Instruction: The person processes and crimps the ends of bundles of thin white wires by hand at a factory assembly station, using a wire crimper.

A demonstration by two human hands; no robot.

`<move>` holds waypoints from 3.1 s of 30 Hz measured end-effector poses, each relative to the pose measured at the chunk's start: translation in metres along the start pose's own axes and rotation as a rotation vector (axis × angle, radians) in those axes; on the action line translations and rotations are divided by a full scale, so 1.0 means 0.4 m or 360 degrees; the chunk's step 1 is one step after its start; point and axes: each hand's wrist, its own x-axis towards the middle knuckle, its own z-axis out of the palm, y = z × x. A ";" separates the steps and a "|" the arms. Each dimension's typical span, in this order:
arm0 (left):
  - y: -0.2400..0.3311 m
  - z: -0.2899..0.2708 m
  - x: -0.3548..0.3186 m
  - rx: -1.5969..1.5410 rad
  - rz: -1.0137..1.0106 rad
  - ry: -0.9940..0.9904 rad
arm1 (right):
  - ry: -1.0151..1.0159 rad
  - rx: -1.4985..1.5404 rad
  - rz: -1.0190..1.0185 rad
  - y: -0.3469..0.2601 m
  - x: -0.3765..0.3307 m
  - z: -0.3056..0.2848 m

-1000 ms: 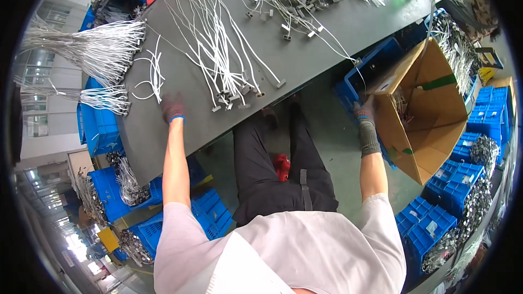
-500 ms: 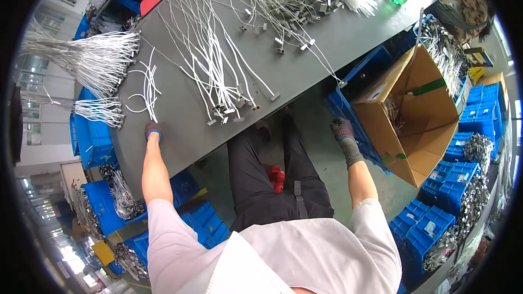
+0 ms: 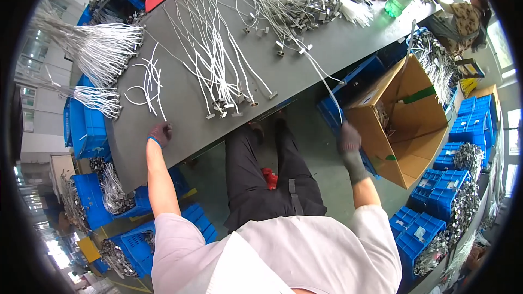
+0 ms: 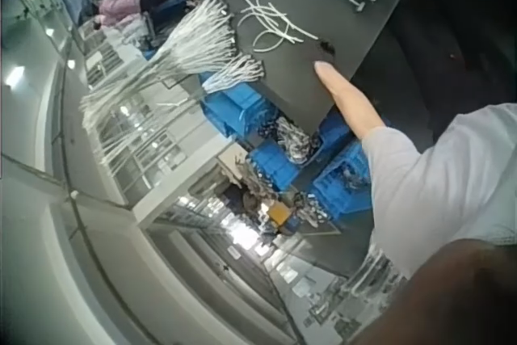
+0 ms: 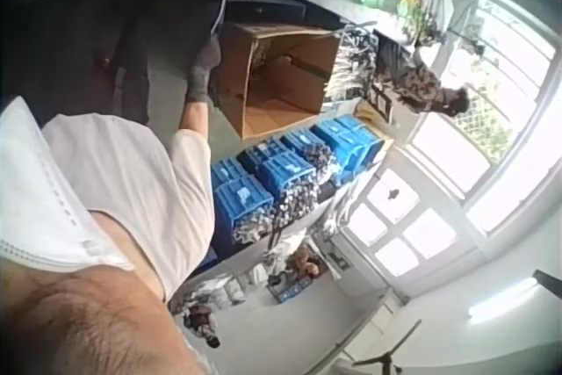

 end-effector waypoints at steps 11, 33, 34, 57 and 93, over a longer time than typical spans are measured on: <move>-0.473 0.728 -0.438 -0.0597 0.0220 -0.1393 | -0.1306 -0.0116 0.0580 0.308 -0.965 0.011; -0.072 0.889 -0.415 -0.0448 0.0887 -0.0703 | -0.1381 -0.0032 0.0285 0.479 -1.032 0.014; -0.077 0.864 -0.416 -0.0531 0.0656 -0.0878 | -0.1367 -0.0015 0.0283 0.480 -1.023 0.022; -0.351 0.786 -0.680 0.0689 0.0943 -0.1382 | -0.0722 0.2696 0.0252 -0.385 -0.112 -0.230; 0.086 0.126 -0.041 0.0573 0.0382 0.0178 | -0.0726 0.2430 0.1043 -0.096 -0.063 0.295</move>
